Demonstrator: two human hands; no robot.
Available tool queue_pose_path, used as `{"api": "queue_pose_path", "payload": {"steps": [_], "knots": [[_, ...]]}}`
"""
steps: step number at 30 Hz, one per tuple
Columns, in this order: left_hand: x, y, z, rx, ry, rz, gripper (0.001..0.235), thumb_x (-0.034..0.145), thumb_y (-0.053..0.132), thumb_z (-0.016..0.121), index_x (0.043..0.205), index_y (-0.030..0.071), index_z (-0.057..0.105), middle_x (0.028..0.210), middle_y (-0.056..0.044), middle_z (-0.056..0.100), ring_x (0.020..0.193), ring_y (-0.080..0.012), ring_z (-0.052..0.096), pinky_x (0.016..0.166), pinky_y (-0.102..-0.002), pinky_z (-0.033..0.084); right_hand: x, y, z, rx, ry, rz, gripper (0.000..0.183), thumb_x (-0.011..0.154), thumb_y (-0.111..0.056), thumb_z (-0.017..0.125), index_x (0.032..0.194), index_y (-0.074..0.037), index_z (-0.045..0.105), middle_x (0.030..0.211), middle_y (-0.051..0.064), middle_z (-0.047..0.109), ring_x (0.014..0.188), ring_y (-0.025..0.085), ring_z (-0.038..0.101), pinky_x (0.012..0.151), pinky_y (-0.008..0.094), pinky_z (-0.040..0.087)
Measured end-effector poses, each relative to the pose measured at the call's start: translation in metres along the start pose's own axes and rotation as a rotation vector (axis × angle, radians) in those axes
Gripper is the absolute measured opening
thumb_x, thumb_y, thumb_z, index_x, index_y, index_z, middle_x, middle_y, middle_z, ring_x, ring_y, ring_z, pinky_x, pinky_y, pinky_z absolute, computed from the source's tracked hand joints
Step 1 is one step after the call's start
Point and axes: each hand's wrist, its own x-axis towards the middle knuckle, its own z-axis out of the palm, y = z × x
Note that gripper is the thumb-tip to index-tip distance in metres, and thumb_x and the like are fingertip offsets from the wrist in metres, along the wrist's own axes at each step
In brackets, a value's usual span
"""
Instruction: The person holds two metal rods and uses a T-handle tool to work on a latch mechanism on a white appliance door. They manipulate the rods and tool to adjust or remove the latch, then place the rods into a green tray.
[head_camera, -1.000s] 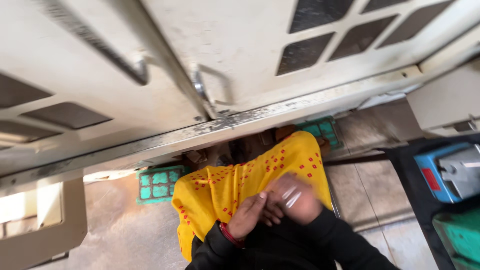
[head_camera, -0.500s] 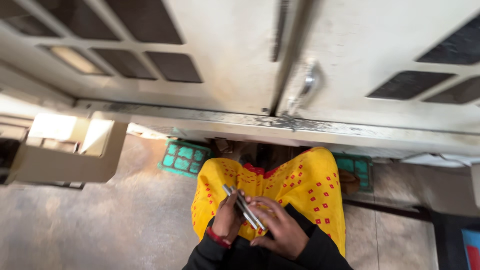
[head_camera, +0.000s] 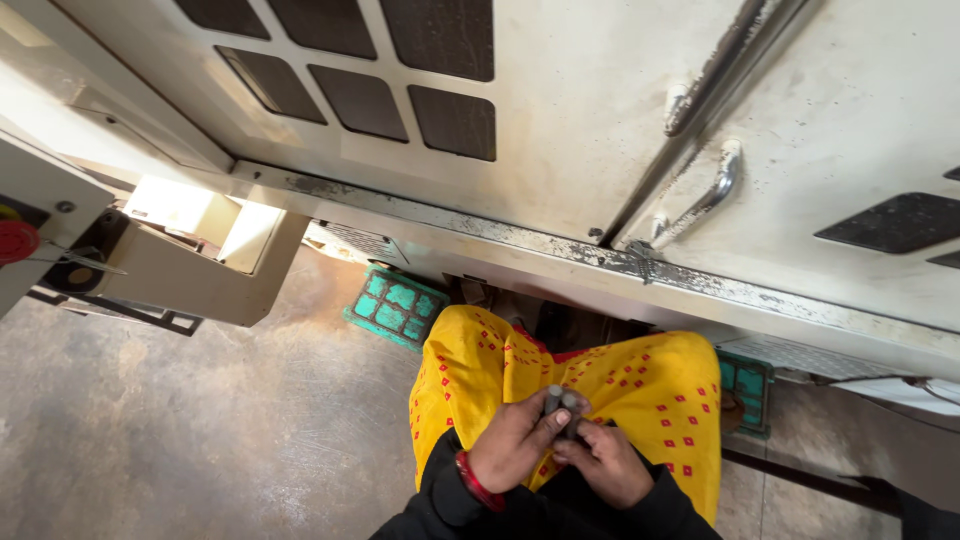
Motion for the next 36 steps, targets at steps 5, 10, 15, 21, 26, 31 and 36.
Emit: {"api": "queue_pose_path", "payload": {"steps": [5,10,15,21,26,31,36], "knots": [[0.004,-0.001,-0.043,-0.695,0.063,0.258,0.03,0.11,0.023,0.046,0.132,0.008,0.059,0.12,-0.013,0.074,0.11,-0.0221,0.072,0.093,-0.033,0.056,0.001,-0.032,-0.046,0.371,0.15,-0.538,0.018,0.102,-0.011,0.058,0.107,0.002,0.07,0.114,0.018,0.074,0.117,0.033,0.069,0.105,0.047,0.053],[0.006,-0.012,-0.056,-1.359,0.16,0.3,0.01,0.104,0.014,0.054,0.113,0.01,0.056,0.096,-0.007,0.066,0.084,-0.0205,0.068,0.075,-0.033,0.055,0.009,-0.084,-0.096,0.586,0.542,-0.63,0.029,0.112,-0.021,0.06,0.098,0.004,0.065,0.091,0.019,0.072,0.092,0.032,0.072,0.094,0.047,0.058],[0.011,-0.003,-0.042,-1.077,0.151,0.143,0.007,0.107,0.011,0.056,0.11,0.005,0.057,0.091,-0.007,0.062,0.072,-0.0148,0.057,0.064,-0.028,0.045,0.016,-0.143,-0.116,0.272,0.844,-0.606,0.036,0.118,-0.029,0.056,0.12,0.006,0.064,0.101,0.016,0.068,0.092,0.02,0.065,0.092,0.035,0.053],[0.027,0.048,-0.05,-1.538,-0.017,0.37,0.021,0.109,0.031,0.051,0.11,0.011,0.057,0.085,-0.001,0.054,0.074,-0.0112,0.052,0.067,-0.026,0.043,0.016,-0.182,-0.102,0.279,0.881,-0.729,0.051,0.113,-0.049,0.052,0.129,0.0,0.055,0.117,0.004,0.058,0.1,0.012,0.053,0.084,0.03,0.05],[0.043,0.068,-0.048,-2.059,-0.167,0.488,0.024,0.115,0.031,0.047,0.116,0.008,0.055,0.084,0.003,0.05,0.072,-0.0071,0.049,0.068,-0.025,0.04,0.007,-0.169,-0.06,0.474,0.417,-0.575,0.076,0.105,-0.074,0.038,0.11,-0.004,0.067,0.084,0.001,0.056,0.073,0.009,0.053,0.069,0.023,0.045],[0.044,0.073,-0.037,-2.234,-0.286,0.478,0.025,0.115,0.027,0.049,0.121,0.004,0.054,0.085,0.0,0.052,0.07,-0.007,0.049,0.064,-0.024,0.038,0.006,-0.172,-0.033,1.31,-0.07,-0.323,0.062,0.108,-0.062,0.041,0.087,-0.006,0.055,0.058,-0.003,0.048,0.042,0.008,0.044,0.037,0.024,0.041],[0.043,0.076,-0.028,-2.271,-0.329,0.452,0.026,0.115,0.025,0.048,0.124,0.002,0.054,0.086,-0.001,0.052,0.068,-0.0065,0.049,0.063,-0.023,0.038,0.015,-0.178,-0.02,1.652,-0.348,-0.273,0.057,0.11,-0.057,0.041,0.088,-0.005,0.053,0.06,-0.004,0.048,0.041,0.004,0.046,0.036,0.018,0.041]]}}
